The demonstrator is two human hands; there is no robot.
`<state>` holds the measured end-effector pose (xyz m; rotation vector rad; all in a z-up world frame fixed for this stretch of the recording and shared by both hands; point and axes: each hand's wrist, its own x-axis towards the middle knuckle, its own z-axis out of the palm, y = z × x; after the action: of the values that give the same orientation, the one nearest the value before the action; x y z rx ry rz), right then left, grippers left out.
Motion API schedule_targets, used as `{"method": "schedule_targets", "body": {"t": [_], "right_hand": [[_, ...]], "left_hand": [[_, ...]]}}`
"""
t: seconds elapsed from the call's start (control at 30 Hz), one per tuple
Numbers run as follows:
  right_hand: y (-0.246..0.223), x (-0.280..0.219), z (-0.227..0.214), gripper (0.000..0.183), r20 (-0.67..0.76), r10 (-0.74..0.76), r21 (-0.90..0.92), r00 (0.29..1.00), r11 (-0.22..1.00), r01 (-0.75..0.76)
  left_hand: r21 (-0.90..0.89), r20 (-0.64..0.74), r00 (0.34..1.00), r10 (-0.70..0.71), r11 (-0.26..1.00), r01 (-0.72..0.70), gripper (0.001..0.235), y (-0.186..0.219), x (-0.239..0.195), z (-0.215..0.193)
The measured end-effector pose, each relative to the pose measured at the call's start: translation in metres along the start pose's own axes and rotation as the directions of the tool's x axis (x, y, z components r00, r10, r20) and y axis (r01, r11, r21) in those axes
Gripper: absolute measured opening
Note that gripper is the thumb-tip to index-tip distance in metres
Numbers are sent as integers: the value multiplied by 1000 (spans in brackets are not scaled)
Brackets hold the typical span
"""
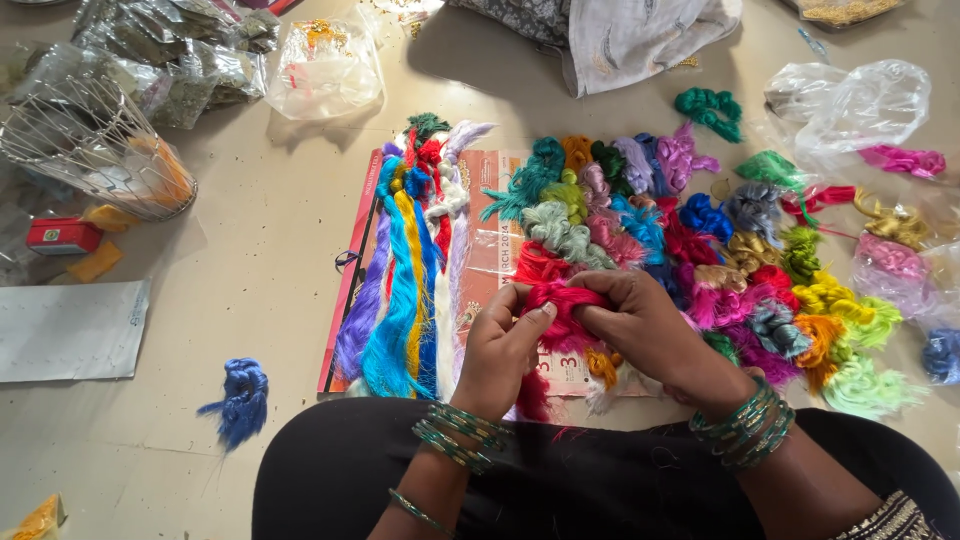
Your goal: Organizing and preparing bunches of colorful yarn threads by hand.
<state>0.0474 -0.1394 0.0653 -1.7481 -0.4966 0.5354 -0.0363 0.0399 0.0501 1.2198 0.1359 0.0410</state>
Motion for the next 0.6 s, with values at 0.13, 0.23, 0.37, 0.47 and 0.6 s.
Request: {"method": "schedule_targets", "body": {"t": [0.13,0.23,0.37,0.47,0.6], "right_hand": [[-21,-4,3,23,29,10,-28,1000,1000,-9],[-50,-10,9,30,-3,76,-57,997,995,-76],[-43,-7,8,29,-39,-6,-25,999,1000,5],[-40,-8,7,24,-49,-11,-50,999,999,8],[-33,-4,4,21,-3,19,77,1000,997,-19]], "left_hand": [[-71,62,994,-86,993,90,15,1,2,-6],[-80,52,992,-116,990,120,15,-1,2,-6],[-158,76,986,-146,975,157,16,-1,3,-9],[-230,113,978,-176,953,198,16,-6,3,-12],[-389,200,959,-200,882,265,14,-5,1,-12]]}}
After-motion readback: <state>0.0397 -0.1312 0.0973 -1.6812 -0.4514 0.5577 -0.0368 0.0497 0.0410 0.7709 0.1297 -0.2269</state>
